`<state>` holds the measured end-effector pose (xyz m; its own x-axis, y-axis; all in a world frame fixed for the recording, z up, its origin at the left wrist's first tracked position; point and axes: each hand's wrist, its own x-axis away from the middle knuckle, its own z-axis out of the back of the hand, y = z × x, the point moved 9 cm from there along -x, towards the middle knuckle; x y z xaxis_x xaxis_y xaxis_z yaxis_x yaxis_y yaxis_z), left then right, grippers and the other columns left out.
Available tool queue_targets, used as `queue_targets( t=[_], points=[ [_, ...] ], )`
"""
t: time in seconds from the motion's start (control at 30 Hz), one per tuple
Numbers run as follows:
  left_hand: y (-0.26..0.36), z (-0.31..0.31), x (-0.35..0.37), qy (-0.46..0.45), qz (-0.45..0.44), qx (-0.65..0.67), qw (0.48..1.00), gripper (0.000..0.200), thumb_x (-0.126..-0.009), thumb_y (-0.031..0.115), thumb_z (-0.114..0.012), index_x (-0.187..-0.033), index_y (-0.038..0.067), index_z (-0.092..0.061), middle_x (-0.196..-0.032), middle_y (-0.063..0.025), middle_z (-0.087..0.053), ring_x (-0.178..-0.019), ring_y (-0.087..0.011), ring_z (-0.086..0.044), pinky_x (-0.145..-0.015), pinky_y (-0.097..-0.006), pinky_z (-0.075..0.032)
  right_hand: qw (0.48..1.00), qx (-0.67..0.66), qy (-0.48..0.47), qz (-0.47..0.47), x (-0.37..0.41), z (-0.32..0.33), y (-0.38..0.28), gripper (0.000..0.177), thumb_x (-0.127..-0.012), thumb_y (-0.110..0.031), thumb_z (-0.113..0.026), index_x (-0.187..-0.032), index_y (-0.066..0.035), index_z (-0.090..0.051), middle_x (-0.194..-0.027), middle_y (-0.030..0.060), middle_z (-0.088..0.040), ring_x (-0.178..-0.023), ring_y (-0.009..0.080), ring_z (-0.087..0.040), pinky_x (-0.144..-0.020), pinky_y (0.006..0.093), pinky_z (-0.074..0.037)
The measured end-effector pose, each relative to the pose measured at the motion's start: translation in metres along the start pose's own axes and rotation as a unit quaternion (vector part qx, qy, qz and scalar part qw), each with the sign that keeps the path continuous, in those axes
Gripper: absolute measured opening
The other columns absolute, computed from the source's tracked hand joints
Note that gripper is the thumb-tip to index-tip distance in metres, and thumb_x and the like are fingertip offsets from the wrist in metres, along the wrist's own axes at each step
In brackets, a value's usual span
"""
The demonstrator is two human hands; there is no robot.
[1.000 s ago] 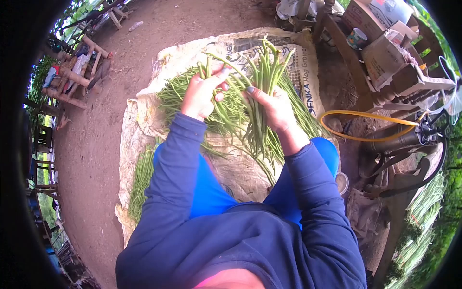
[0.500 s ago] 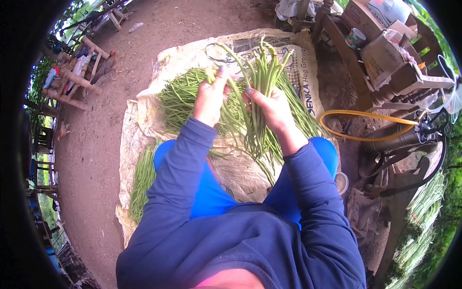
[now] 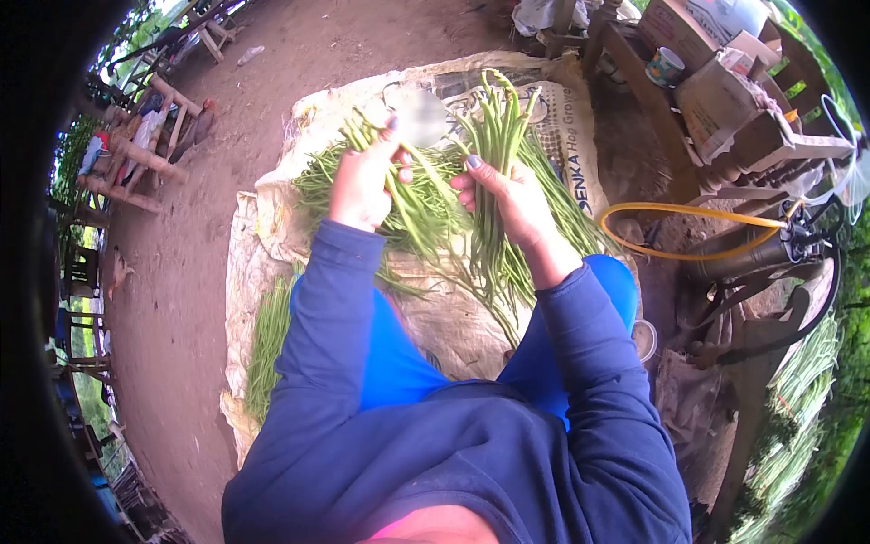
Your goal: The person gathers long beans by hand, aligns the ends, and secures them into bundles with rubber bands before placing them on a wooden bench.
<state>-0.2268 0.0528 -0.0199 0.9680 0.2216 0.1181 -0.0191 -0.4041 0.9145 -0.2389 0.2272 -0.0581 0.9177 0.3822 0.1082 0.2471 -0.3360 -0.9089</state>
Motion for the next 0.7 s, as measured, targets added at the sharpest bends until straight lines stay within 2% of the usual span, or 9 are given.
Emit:
queue_targets(
  t=[0.1, 0.17, 0.3, 0.37, 0.4, 0.5, 0.57, 0.6, 0.7],
  points=[
    [-0.032, -0.019, 0.010, -0.071, 0.094, -0.086, 0.989, 0.026, -0.089, 0.029, -0.069, -0.095, 0.004, -0.065, -0.072, 0.0008, -0.056, -0.057, -0.0075, -0.050, -0.047, -0.0221, -0.041, 1.000, 0.001, -0.007, 0.021, -0.002, 0.001, 0.001, 0.026, -0.093, -0.023, -0.064, -0.105, -0.001, -0.061, -0.084, 0.0097, -0.068, -0.067, 0.0131, -0.062, -0.062, 0.0260, -0.052],
    [-0.047, -0.027, 0.014, -0.083, 0.087, -0.122, 0.985, 0.025, -0.089, 0.029, -0.069, -0.094, 0.004, -0.066, -0.074, 0.0005, -0.058, -0.056, -0.0069, -0.049, -0.047, -0.0216, -0.040, 0.999, 0.016, -0.016, 0.029, -0.002, -0.001, 0.003, 0.025, -0.092, -0.021, -0.065, -0.107, -0.002, -0.061, -0.085, 0.0082, -0.067, -0.070, 0.0121, -0.062, -0.064, 0.0255, -0.052],
    [-0.035, -0.026, 0.014, -0.030, 0.042, -0.091, 0.995, 0.027, -0.094, 0.032, -0.062, -0.097, 0.006, -0.067, -0.079, 0.0002, -0.062, -0.068, -0.0052, -0.051, -0.059, -0.0214, -0.042, 0.998, 0.031, -0.012, 0.046, 0.000, -0.007, -0.006, 0.026, -0.091, -0.020, -0.065, -0.111, -0.004, -0.059, -0.087, 0.0048, -0.066, -0.073, 0.0107, -0.063, -0.066, 0.0228, -0.051],
    [-0.028, -0.022, -0.001, -0.065, -0.109, -0.058, 0.990, 0.029, -0.099, 0.034, -0.052, -0.096, 0.008, -0.065, -0.084, -0.0015, -0.065, -0.083, -0.0103, -0.057, -0.073, -0.0254, -0.044, 0.997, 0.025, 0.036, 0.070, -0.002, 0.004, -0.008, 0.023, -0.091, -0.019, -0.066, -0.108, -0.004, -0.059, -0.086, 0.0040, -0.066, -0.074, 0.0109, -0.062, -0.066, 0.0230, -0.051],
    [-0.023, -0.020, -0.001, -0.066, -0.110, -0.058, 0.990, 0.029, -0.099, 0.034, -0.052, -0.096, 0.008, -0.065, -0.084, -0.0015, -0.065, -0.083, -0.0103, -0.057, -0.073, -0.0254, -0.044, 0.995, 0.047, 0.017, 0.087, -0.003, 0.005, -0.012, 0.019, -0.090, -0.018, -0.067, -0.102, -0.005, -0.060, -0.083, 0.0030, -0.065, -0.071, 0.0103, -0.062, -0.064, 0.0229, -0.050],
    [-0.028, -0.015, -0.001, -0.057, -0.017, 0.090, 0.994, 0.033, -0.098, 0.039, -0.053, -0.099, 0.008, -0.063, -0.077, -0.0001, -0.060, -0.073, -0.0112, -0.057, -0.072, -0.0305, -0.047, 0.996, 0.045, 0.002, 0.078, -0.003, 0.007, -0.008, 0.019, -0.089, -0.018, -0.068, -0.101, -0.005, -0.061, -0.081, 0.0029, -0.066, -0.065, 0.0093, -0.061, -0.060, 0.0223, -0.050],
    [-0.034, -0.030, 0.003, -0.138, 0.019, 0.057, 0.989, 0.033, -0.092, 0.038, -0.064, -0.103, 0.007, -0.063, -0.074, 0.0028, -0.056, -0.062, -0.0077, -0.050, -0.067, -0.0303, -0.048, 0.996, 0.059, 0.003, 0.066, -0.001, 0.006, -0.005, 0.019, -0.089, -0.018, -0.069, -0.101, -0.005, -0.061, -0.080, 0.0031, -0.065, -0.062, 0.0091, -0.060, -0.058, 0.0219, -0.049],
    [-0.030, -0.034, 0.009, -0.092, 0.004, -0.033, 0.995, 0.035, -0.085, 0.033, -0.073, -0.105, 0.006, -0.063, -0.074, 0.0047, -0.055, -0.058, -0.0047, -0.043, -0.061, -0.0271, -0.047, 0.996, 0.073, 0.003, 0.056, 0.000, 0.004, -0.004, 0.020, -0.088, -0.018, -0.069, -0.101, -0.005, -0.061, -0.079, 0.0033, -0.065, -0.059, 0.0089, -0.060, -0.056, 0.0216, -0.049],
    [-0.031, -0.031, 0.012, -0.023, 0.018, -0.061, 0.998, 0.026, -0.085, 0.026, -0.074, -0.101, 0.007, -0.065, -0.076, 0.0048, -0.057, -0.057, -0.0058, -0.044, -0.058, -0.0236, -0.045, 0.994, 0.081, -0.024, 0.063, 0.004, -0.008, -0.010, 0.026, -0.088, -0.015, -0.070, -0.107, -0.003, -0.058, -0.081, 0.0069, -0.065, -0.059, 0.0125, -0.060, -0.054, 0.0233, -0.049]
  ],
)
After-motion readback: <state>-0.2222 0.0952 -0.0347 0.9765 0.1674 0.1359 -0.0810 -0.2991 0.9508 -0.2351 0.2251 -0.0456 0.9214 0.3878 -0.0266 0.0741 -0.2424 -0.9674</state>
